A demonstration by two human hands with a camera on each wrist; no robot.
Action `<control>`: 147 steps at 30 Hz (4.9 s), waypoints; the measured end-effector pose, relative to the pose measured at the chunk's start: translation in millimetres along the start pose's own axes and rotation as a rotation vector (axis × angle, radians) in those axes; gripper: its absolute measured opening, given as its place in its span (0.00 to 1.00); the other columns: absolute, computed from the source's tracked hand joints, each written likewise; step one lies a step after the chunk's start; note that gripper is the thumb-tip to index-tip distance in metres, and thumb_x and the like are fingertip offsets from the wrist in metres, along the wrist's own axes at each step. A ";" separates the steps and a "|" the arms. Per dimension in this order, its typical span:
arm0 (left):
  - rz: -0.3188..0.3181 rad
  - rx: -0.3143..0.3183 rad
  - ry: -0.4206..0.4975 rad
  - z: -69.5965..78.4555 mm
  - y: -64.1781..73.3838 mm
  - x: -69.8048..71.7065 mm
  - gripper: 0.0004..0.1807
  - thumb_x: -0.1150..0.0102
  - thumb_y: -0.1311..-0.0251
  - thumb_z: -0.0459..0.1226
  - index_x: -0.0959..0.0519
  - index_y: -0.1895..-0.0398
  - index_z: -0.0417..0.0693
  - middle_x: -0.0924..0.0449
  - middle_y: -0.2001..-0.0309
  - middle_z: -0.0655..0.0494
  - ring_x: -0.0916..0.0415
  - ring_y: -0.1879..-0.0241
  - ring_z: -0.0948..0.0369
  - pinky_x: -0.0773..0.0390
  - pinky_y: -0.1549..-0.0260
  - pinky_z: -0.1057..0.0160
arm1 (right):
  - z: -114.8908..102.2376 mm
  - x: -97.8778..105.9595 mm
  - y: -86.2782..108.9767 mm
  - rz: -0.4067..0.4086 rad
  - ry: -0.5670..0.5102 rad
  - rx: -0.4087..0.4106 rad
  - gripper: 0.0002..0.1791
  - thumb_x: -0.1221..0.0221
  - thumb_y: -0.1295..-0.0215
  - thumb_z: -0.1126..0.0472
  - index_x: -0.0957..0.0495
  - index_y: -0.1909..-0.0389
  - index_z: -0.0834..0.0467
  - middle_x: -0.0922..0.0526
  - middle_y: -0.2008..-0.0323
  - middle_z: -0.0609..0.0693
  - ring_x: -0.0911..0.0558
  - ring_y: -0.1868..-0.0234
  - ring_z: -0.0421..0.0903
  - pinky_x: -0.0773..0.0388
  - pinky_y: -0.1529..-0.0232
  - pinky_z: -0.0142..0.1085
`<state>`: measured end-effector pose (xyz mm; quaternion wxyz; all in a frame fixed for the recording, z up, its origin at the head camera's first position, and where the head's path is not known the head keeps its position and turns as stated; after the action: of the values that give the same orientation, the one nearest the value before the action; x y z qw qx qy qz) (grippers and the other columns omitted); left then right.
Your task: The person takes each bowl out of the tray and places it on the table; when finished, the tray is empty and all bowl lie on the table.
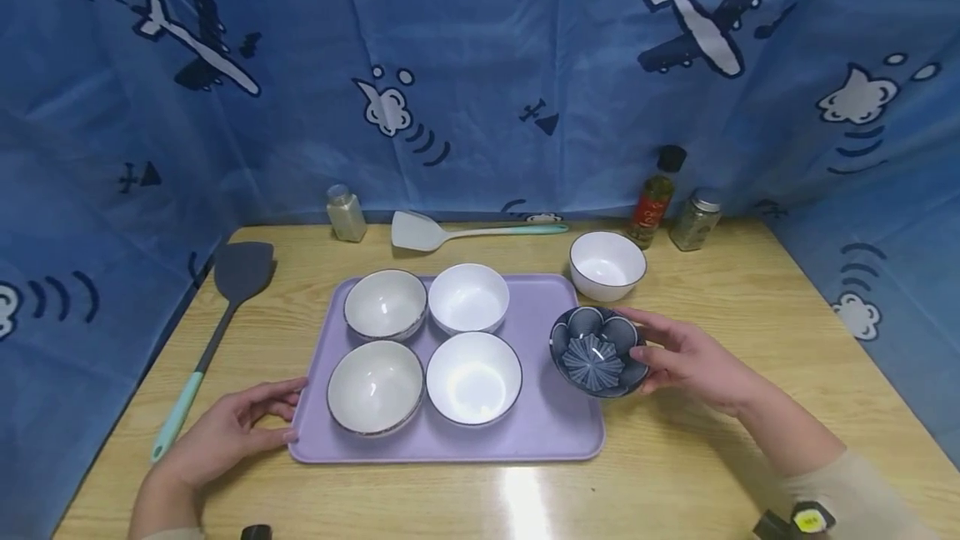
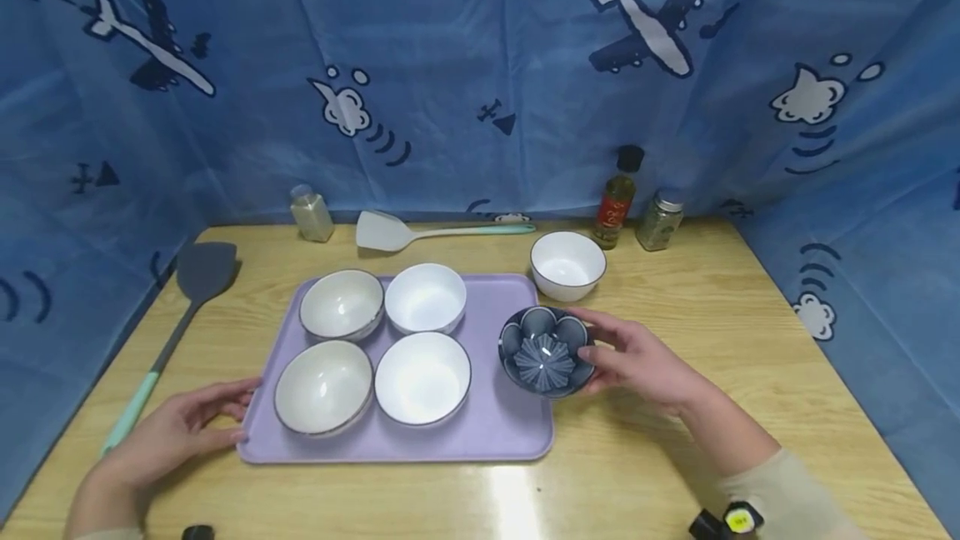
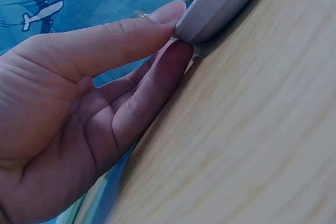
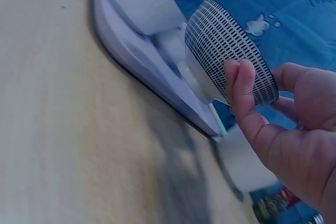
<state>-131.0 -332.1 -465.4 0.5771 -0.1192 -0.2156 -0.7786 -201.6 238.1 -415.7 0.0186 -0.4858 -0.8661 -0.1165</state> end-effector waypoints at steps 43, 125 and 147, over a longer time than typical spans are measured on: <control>0.004 0.002 -0.021 0.0 -2.0 -0.9 0.38 0.28 0.44 0.46 0.29 0.30 0.50 0.21 0.43 0.48 0.21 0.51 0.64 0.26 0.50 0.75 | 28.1 160.5 -5.1 0.199 -0.221 0.027 0.39 0.51 0.24 0.68 0.59 0.20 0.58 0.17 0.56 0.44 0.13 0.61 0.42 0.16 0.59 0.34; 0.022 0.015 -0.037 -1.0 -0.2 -0.4 0.37 0.27 0.45 0.45 0.28 0.31 0.50 0.20 0.44 0.49 0.21 0.51 0.65 0.27 0.50 0.77 | -11.5 -69.4 -109.9 -0.032 0.053 0.024 0.38 0.36 0.32 0.57 0.39 0.25 0.55 0.32 0.30 0.64 0.12 0.58 0.55 0.15 0.56 0.46; 0.014 0.020 -0.041 -0.2 -0.9 1.0 0.38 0.27 0.45 0.46 0.29 0.30 0.49 0.20 0.44 0.49 0.22 0.51 0.65 0.27 0.50 0.76 | -11.5 -100.9 -154.0 -0.039 -0.176 -0.069 0.43 0.44 0.29 0.65 0.55 0.19 0.46 0.37 0.33 0.70 0.15 0.65 0.45 0.16 0.61 0.35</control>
<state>-132.2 -332.8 -465.3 0.5791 -0.1308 -0.2344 -0.7698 -279.5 74.0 -447.5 -0.0765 -0.4777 -0.8690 -0.1037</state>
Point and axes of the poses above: each hand's wrist, its own y-axis away from the middle knuckle, its own x-axis out of the back of the hand, z = x × y, the point moved 4 cm from there along -y, towards the middle knuckle
